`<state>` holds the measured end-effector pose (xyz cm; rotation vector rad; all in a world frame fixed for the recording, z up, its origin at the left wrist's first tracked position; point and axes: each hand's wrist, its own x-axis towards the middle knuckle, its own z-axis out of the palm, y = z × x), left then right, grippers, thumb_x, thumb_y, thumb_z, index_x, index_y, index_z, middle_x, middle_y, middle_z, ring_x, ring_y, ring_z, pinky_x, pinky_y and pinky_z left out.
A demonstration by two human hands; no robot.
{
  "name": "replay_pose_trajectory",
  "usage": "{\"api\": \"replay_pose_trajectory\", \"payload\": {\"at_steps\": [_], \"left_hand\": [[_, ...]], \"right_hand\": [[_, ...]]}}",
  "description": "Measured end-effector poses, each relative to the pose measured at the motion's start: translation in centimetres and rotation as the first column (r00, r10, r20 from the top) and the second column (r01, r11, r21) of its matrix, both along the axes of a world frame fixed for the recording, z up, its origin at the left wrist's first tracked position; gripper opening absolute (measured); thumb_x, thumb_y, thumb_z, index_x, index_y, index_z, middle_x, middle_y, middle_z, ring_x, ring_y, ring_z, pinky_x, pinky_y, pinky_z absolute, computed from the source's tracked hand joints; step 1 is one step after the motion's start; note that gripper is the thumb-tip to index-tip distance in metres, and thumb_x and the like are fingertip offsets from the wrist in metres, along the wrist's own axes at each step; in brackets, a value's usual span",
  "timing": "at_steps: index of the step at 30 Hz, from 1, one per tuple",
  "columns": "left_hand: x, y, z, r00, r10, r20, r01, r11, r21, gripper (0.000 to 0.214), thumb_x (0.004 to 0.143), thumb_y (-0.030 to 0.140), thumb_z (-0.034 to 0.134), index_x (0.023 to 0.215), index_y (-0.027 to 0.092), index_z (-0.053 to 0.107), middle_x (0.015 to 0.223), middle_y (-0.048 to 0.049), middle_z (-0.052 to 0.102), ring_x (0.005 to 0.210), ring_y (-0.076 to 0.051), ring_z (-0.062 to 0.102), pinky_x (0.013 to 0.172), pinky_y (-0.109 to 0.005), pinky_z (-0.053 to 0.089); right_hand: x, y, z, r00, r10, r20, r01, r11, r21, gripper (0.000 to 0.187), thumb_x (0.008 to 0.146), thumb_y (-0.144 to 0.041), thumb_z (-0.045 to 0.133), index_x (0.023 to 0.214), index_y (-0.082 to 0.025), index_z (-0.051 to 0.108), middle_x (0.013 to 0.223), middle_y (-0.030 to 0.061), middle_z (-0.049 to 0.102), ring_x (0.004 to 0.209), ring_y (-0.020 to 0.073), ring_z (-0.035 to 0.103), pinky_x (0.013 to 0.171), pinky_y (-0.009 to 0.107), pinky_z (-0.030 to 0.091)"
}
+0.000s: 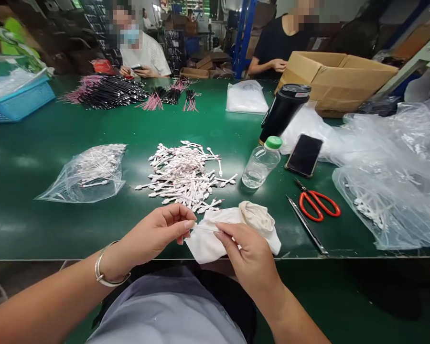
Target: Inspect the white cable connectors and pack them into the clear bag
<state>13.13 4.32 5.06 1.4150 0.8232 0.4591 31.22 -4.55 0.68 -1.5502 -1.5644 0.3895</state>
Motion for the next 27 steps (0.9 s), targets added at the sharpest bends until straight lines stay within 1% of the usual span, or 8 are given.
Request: {"api": "replay_pose_trajectory", "payload": {"at_steps": [3, 7, 10, 15, 18, 20, 24, 27], "left_hand": [[0.5, -0.6, -1.5, 0.989, -0.035, -0.145, 0.076, 0.955, 0.288, 0.014, 0.079, 0.023, 0.056, 0.091, 0.015, 0.059, 0.078, -0.0017, 0.058, 0.070, -0.012, 0.052, 0.063, -0.025, 0.044], [0.7, -1.3, -3.7, 0.941, -0.029, -0.338, 0.254, 0.722, 0.644, 0.013, 0.083, 0.016, 0.051, 0.093, 0.016, 0.061, 0.084, -0.0045, 0.061, 0.078, -0.016, 0.053, 0.071, -0.029, 0.045], [0.8, -1.6, -4.7, 0.911, 0.007, -0.412, 0.322, 0.612, 0.722, 0.013, 0.085, 0.016, 0.049, 0.090, 0.016, 0.062, 0.085, -0.0059, 0.061, 0.081, -0.018, 0.053, 0.072, -0.031, 0.045], [0.4, -1.6, -5.1, 0.916, 0.043, -0.399, 0.302, 0.579, 0.757, 0.019, 0.084, 0.018, 0.053, 0.101, 0.016, 0.059, 0.091, -0.0068, 0.060, 0.085, -0.019, 0.052, 0.076, -0.032, 0.045], [-0.3, -2.0, -5.1, 0.930, 0.087, -0.358, 0.256, 0.547, 0.797, 0.028, 0.084, 0.020, 0.055, 0.111, 0.016, 0.053, 0.099, -0.0085, 0.059, 0.090, -0.020, 0.052, 0.080, -0.034, 0.043], [-0.7, -2.4, -5.2, 0.928, 0.109, -0.356, 0.258, 0.501, 0.826, 0.023, 0.085, 0.022, 0.053, 0.108, 0.017, 0.054, 0.100, -0.0082, 0.059, 0.089, -0.020, 0.051, 0.080, -0.036, 0.041], [-1.2, -2.8, -5.7, 0.916, 0.076, -0.393, 0.331, 0.408, 0.851, 0.016, 0.089, 0.020, 0.046, 0.100, 0.019, 0.058, 0.093, -0.0047, 0.062, 0.085, -0.018, 0.051, 0.078, -0.035, 0.037], [-1.3, -2.8, -5.9, 0.925, 0.084, -0.370, 0.321, 0.345, 0.882, 0.017, 0.090, 0.018, 0.045, 0.101, 0.018, 0.058, 0.094, -0.0049, 0.064, 0.086, -0.018, 0.051, 0.078, -0.036, 0.035]], "right_hand": [[1.1, -0.3, -0.7, 0.991, 0.068, 0.115, -0.065, 0.998, -0.026, 0.018, 0.087, -0.027, 0.053, 0.097, -0.022, 0.066, 0.086, 0.0032, 0.070, 0.079, 0.0178, 0.063, 0.072, 0.032, 0.050], [1.9, -0.3, -1.6, 0.944, 0.163, 0.287, -0.137, 0.985, -0.108, 0.018, 0.088, -0.023, 0.051, 0.096, -0.019, 0.066, 0.082, 0.0055, 0.066, 0.079, 0.0193, 0.058, 0.073, 0.035, 0.048], [2.5, -0.4, -1.5, 0.930, 0.150, 0.336, -0.126, 0.988, -0.094, 0.016, 0.086, -0.025, 0.053, 0.094, -0.019, 0.066, 0.084, 0.0057, 0.063, 0.082, 0.0194, 0.056, 0.074, 0.034, 0.047], [4.3, 0.2, -0.8, 0.847, -0.271, 0.458, 0.219, 0.962, 0.164, 0.026, 0.085, -0.040, 0.054, 0.082, -0.016, 0.063, 0.079, 0.0088, 0.060, 0.079, 0.0229, 0.054, 0.073, 0.037, 0.043], [5.1, 1.1, -1.3, 0.727, -0.357, 0.586, 0.347, 0.928, 0.136, 0.042, 0.079, -0.050, 0.056, 0.097, -0.013, 0.063, 0.092, 0.0144, 0.060, 0.090, 0.0294, 0.051, 0.075, 0.042, 0.042], [5.5, 1.6, -2.0, 0.723, -0.326, 0.609, 0.368, 0.928, 0.060, 0.037, 0.081, -0.046, 0.055, 0.097, -0.015, 0.065, 0.097, 0.0140, 0.061, 0.092, 0.0304, 0.051, 0.076, 0.044, 0.041], [6.8, 2.0, -2.8, 0.877, -0.413, 0.245, 0.415, 0.909, 0.045, 0.019, 0.076, -0.035, 0.060, 0.074, -0.018, 0.069, 0.089, 0.0083, 0.067, 0.093, 0.0271, 0.055, 0.088, 0.047, 0.039], [8.5, 1.7, -2.3, 0.814, -0.558, -0.160, 0.578, 0.804, 0.137, 0.018, 0.074, -0.034, 0.059, 0.078, -0.017, 0.065, 0.100, 0.0092, 0.066, 0.096, 0.0263, 0.058, 0.088, 0.048, 0.042]]}}
